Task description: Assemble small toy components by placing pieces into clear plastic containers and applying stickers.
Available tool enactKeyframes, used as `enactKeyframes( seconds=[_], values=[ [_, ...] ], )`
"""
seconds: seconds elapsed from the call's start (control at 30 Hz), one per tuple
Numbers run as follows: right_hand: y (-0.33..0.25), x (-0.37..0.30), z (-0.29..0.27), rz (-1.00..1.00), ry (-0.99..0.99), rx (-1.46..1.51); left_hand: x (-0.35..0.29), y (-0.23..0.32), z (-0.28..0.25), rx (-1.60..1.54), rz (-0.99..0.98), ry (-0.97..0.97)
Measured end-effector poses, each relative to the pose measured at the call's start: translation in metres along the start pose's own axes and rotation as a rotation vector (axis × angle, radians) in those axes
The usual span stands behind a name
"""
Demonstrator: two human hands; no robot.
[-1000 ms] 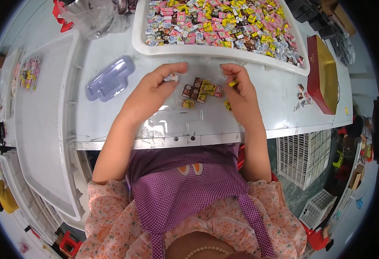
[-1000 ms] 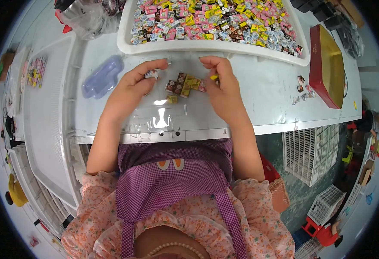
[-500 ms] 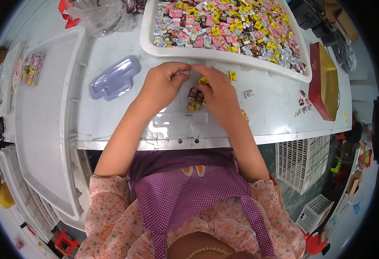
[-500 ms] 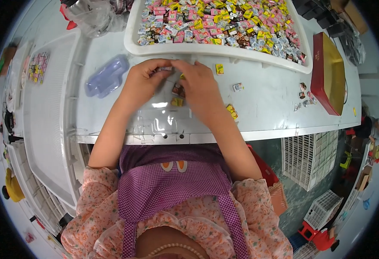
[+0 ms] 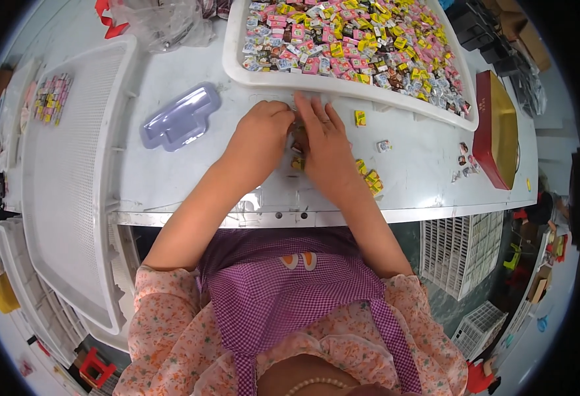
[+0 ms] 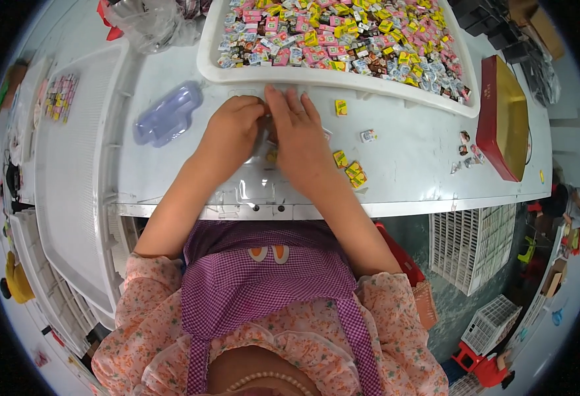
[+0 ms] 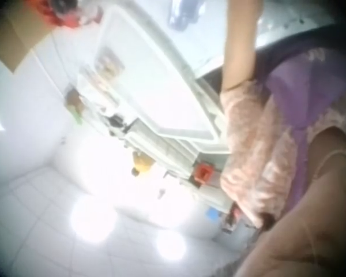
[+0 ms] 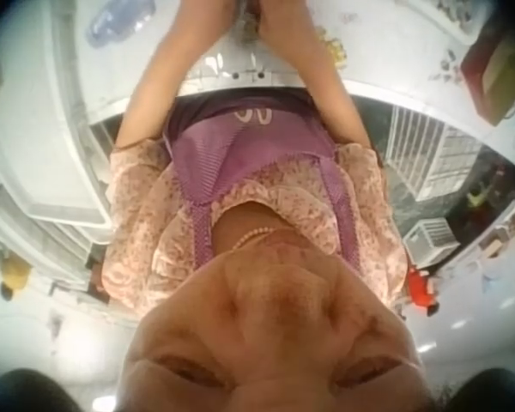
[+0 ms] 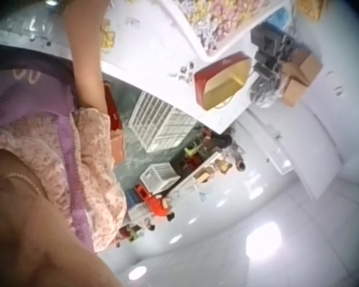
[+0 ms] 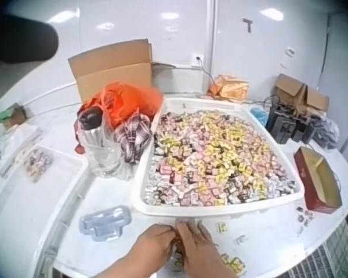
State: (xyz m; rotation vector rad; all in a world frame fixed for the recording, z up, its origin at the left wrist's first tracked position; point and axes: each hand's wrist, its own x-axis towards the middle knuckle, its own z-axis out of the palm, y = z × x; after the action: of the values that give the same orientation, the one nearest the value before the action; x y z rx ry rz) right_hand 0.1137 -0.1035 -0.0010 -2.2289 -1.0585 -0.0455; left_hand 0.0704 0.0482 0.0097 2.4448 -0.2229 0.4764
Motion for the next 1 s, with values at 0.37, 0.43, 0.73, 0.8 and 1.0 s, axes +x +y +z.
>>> enactKeyframes(
  seconds=[0.37, 0.43, 0.73, 0.8, 1.0],
  values=[
    [-0.013, -0.024, -0.016, 0.01, -0.124, -0.374, -0.014, 0.003, 0.0, 0.134, 0.118, -0.044],
    [-0.011, -0.029, -0.019, 0.0, -0.107, -0.368, -0.014, 0.007, -0.002, 0.124, 0.121, -0.084],
    [0.02, -0.046, -0.081, 0.179, 0.195, -0.237, -0.014, -0.005, -0.023, -0.507, -0.436, 0.05],
    [0.031, -0.052, -0.089, 0.205, 0.227, -0.246, -0.01, -0.003, -0.036, -0.588, -0.552, 0.006],
    [0.043, -0.031, -0.109, 0.178, 0.412, -0.338, -0.028, 0.007, -0.048, -0.144, -0.397, -0.226]
  ],
)
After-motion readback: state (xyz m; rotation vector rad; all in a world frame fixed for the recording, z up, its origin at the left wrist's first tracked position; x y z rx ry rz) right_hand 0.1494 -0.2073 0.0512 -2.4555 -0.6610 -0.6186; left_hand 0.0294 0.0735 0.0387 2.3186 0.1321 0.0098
